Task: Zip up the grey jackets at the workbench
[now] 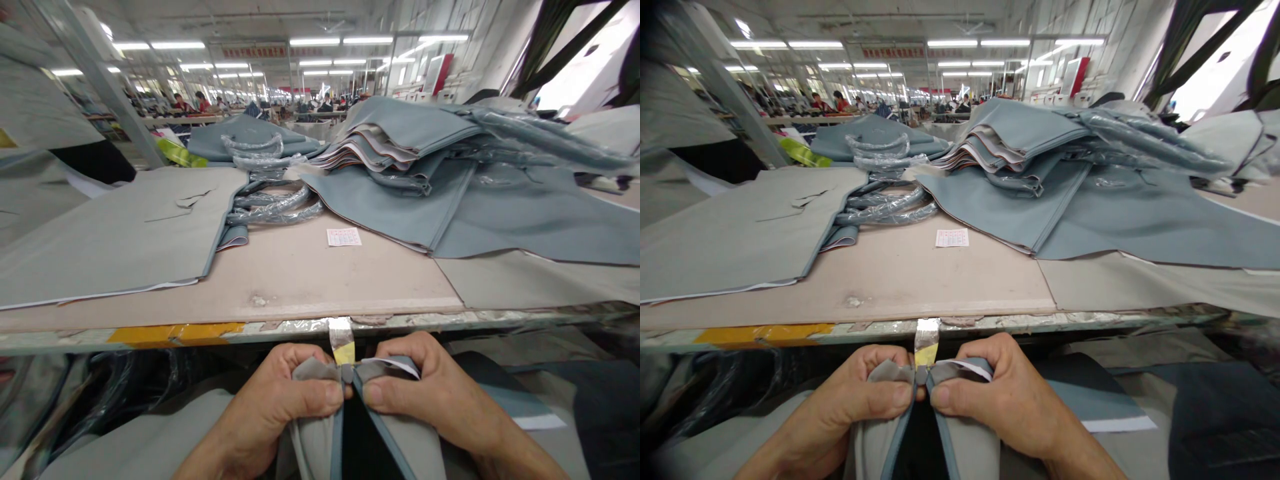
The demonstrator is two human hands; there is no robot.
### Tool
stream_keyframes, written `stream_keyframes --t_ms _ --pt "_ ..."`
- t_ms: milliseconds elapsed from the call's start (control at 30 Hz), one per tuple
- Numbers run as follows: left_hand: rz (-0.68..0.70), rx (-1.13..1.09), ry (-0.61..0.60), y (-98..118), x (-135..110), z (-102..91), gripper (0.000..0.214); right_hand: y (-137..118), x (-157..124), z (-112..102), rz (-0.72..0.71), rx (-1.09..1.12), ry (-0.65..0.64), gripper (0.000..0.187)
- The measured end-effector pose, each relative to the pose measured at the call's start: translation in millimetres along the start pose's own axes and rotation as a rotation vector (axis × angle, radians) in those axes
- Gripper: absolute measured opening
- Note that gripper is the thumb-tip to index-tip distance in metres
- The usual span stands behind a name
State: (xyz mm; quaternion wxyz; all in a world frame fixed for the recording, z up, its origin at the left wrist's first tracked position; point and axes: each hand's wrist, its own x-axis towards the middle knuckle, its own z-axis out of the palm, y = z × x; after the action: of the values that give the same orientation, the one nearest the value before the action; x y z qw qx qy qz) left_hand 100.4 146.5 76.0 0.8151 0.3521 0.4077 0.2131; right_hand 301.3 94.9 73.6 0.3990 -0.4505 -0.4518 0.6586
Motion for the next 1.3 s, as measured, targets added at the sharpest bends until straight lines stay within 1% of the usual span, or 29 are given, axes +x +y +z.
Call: stream_keyframes --t_ms 233,400,533,667,833,1167,1300 --pt "-0.007 0.017 0.029 1 1 1.0 0.042 -1 1 1 -0.01 0.014 -0.007 0.039" --pt "0.022 0.072 0.008 -3 1 -2.8 0.044 -3 2 2 -0.025 -0.015 0.015 0.043" --pt "0.056 0.101 -0.021 -4 2 -4.4 0.043 -2 1 4 -0.003 0.0 0.022 0.045" --pt "0.065 0.143 -0.013 0 1 -3.0 0.044 -1 -1 5 0.007 -0.035 0.054 0.045" --pt "0.079 0.23 -0.054 8 -3 -2.2 0.043 -2 1 8 -0.011 -0.093 0.099 0.04" --pt "0.081 0.267 -0.073 13 0 -2.6 0.042 -5 6 8 -0.029 -0.081 0.094 0.043" --pt "0.056 0.243 -0.07 12 2 -4.0 0.045 -4 3 8 -0.021 -0.09 0.098 0.044"
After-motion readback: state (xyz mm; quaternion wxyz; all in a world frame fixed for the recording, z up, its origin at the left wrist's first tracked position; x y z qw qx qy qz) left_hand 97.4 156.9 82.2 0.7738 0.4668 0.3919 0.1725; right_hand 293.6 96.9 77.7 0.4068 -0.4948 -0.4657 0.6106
